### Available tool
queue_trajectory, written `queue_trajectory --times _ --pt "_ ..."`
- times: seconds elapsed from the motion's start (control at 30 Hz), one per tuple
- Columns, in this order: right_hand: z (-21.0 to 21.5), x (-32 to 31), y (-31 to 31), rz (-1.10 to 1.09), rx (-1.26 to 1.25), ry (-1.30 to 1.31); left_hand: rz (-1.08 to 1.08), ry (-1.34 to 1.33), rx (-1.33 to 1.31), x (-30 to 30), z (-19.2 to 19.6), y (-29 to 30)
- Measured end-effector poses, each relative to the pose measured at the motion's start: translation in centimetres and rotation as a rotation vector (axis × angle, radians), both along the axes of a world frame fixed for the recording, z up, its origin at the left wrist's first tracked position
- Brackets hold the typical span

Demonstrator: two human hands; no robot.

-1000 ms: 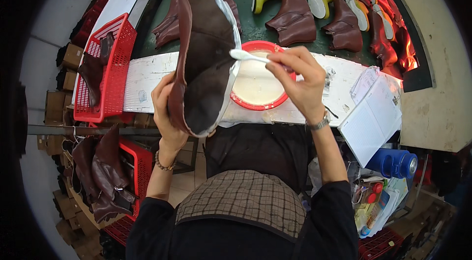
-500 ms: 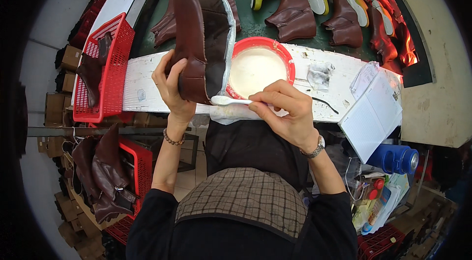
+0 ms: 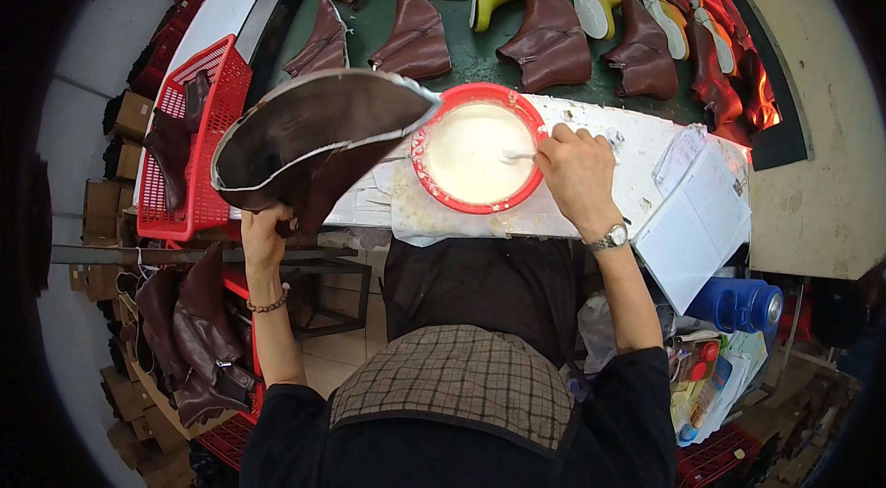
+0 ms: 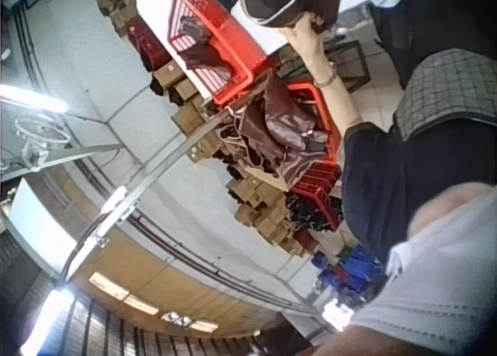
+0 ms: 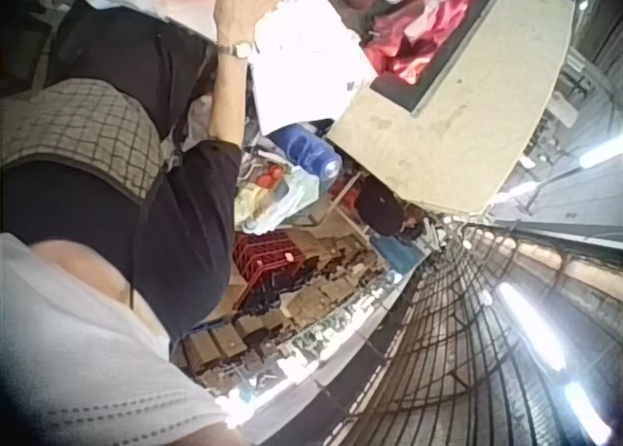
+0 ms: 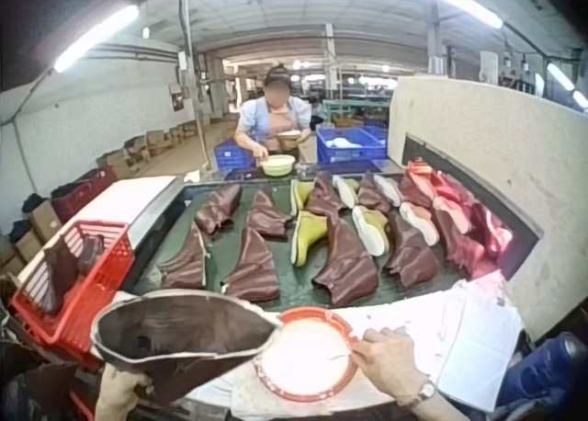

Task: Applying glue to the edges of leather boot components using a brush at an industrial workbench.

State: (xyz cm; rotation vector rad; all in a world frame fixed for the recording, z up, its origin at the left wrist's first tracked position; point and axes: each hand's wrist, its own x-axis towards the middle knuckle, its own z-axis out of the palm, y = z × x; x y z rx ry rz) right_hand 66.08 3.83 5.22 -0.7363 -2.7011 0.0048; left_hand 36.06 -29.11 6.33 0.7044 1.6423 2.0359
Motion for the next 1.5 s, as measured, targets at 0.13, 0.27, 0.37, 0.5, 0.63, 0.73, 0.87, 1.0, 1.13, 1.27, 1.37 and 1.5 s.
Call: queue_trajectory --times 0.13,0.27,0.37,0.5,0.63,0.73,0.87,1.0,1.13,1.27,1.37,1.5 --pt "1.3 0.3 0.9 0.011 -0.289 0.161 -0.044 -0.271 -0.138 -0.3 0.6 -1.2" --pt "4.4 -1.9 0.0 0.264 -0.623 0.634 -0.188 -0.381 -0.208 0.7 0.9 -0.1" --pt "5.2 -3.8 -0.3 0.438 -0.503 0.667 -0.283 -0.453 -0.143 1.2 0.7 0.8" --pt "3.9 -2.5 -0.5 0.341 -0.550 0.645 -0.182 -0.405 0.048 0.7 -0.3 0.5" --pt "3.1 -0.5 -2.2 0.223 -0.784 0.710 -0.187 -0.422 -0.022 0.6 0.1 0.1" --pt "3.5 -1.1 -1.4 0.286 -0.607 0.687 -0.379 -0.394 -0.081 0.7 0.4 0.8" --pt "5.1 -3.2 -0.9 0.377 -0.549 0.638 -0.476 -0.486 -0.201 1.8 0.4 1.8" --pt "5.9 -3.9 -0.1 0.441 -0.479 0.590 -0.536 -0.497 -0.194 2.8 0.2 2.4" --pt "6.6 -4.0 0.4 0.490 -0.390 0.499 -0.596 -0.553 -0.350 4.1 1.5 3.2" --pt "7.9 -5.5 0.7 0.595 -0.301 0.417 -0.719 -0.585 -0.449 5.2 2.2 4.9" --pt "8.0 -7.8 0.0 0.671 -0.324 0.432 -0.784 -0.635 -0.484 6.7 1.8 6.2" --pt "6.7 -7.4 1.1 0.659 -0.394 0.502 -0.741 -0.675 -0.399 5.4 0.1 5.9"
